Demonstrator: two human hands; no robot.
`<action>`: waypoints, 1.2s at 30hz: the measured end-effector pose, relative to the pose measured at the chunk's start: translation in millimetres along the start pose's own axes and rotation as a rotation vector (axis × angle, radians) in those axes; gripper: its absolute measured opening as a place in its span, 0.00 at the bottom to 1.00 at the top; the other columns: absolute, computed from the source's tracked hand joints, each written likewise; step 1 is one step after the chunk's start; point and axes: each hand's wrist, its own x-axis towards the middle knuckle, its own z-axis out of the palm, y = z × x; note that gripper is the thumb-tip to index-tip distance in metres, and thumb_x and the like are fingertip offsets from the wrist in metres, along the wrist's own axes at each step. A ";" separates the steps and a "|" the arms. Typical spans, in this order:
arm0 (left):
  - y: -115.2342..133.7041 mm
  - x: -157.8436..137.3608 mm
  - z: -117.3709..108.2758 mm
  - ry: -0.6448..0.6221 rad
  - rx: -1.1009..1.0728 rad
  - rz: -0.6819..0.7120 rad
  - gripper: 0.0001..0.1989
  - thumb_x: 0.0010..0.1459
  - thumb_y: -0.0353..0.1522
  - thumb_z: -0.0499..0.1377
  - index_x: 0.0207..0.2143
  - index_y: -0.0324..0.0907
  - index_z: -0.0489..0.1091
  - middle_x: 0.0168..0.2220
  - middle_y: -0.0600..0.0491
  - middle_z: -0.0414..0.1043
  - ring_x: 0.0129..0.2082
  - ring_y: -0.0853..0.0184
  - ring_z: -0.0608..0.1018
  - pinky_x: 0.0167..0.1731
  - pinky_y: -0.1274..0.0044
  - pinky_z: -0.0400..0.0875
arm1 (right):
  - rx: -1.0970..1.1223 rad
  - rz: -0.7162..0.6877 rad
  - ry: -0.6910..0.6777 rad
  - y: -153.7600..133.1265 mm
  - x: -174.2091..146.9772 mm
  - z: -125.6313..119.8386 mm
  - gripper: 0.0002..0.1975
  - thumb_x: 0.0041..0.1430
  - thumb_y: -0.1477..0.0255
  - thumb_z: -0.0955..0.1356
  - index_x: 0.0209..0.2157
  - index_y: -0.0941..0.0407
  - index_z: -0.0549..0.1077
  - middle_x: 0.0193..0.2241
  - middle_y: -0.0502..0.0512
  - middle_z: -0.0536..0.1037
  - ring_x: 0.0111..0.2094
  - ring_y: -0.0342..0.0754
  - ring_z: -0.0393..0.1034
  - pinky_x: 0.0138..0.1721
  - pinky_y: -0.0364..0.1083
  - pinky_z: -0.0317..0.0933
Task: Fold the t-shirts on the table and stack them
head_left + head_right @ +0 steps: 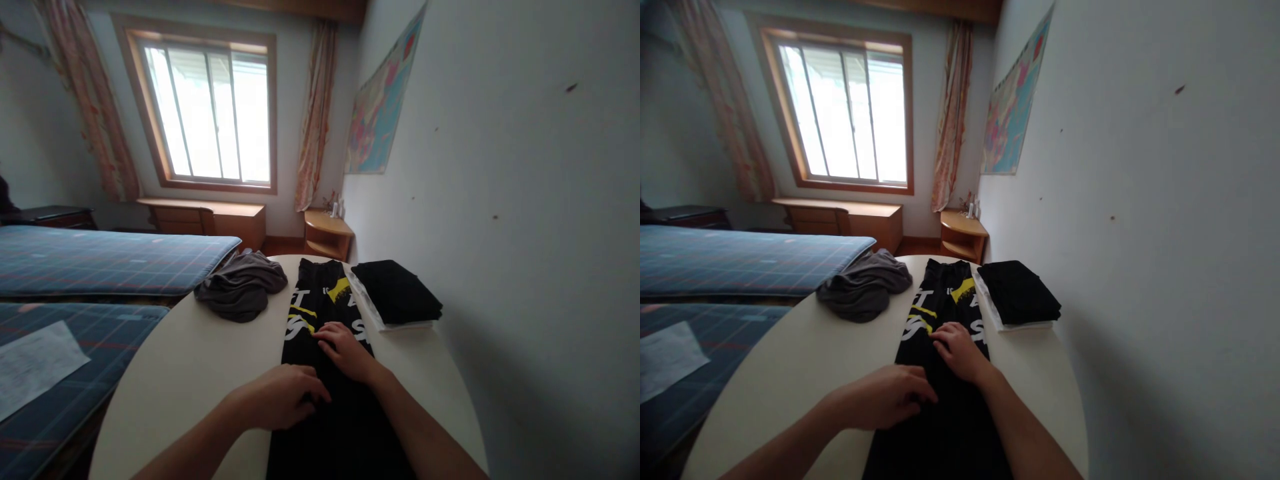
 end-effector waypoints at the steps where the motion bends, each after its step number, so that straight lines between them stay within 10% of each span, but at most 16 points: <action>1: 0.2 0.7 0.8 0.043 0.086 0.036 0.19 0.54 0.27 0.58 0.47 0.53 0.75 0.45 0.54 0.74 0.41 0.64 0.78 0.45 0.75 0.71 | -0.013 0.014 0.015 0.5 -0.1 0.1 0.17 0.67 0.68 0.61 0.51 0.53 0.76 0.50 0.56 0.76 0.56 0.50 0.64 0.61 0.49 0.53; 12: -3.9 5.7 8.0 0.020 0.171 0.179 0.08 0.57 0.28 0.59 0.37 0.49 0.75 0.46 0.58 0.73 0.42 0.67 0.78 0.45 0.79 0.70 | -0.256 0.317 0.065 33.9 46.6 -0.1 0.24 0.67 0.65 0.59 0.63 0.49 0.63 0.61 0.49 0.67 0.65 0.53 0.50 0.64 0.53 0.45; 20: -2.3 6.0 7.1 0.003 0.221 0.187 0.07 0.59 0.28 0.58 0.36 0.49 0.73 0.44 0.57 0.73 0.40 0.66 0.78 0.40 0.79 0.70 | -0.292 0.485 0.065 47.3 97.2 2.6 0.18 0.63 0.64 0.63 0.49 0.53 0.78 0.52 0.54 0.77 0.62 0.58 0.56 0.61 0.52 0.48; 36: -6.5 25.8 30.2 0.124 0.306 0.308 0.07 0.63 0.31 0.58 0.43 0.51 0.71 0.47 0.57 0.72 0.44 0.67 0.75 0.44 0.77 0.69 | -0.273 0.354 0.027 55.9 89.1 4.0 0.23 0.65 0.65 0.62 0.59 0.55 0.68 0.65 0.57 0.61 0.65 0.55 0.51 0.64 0.54 0.45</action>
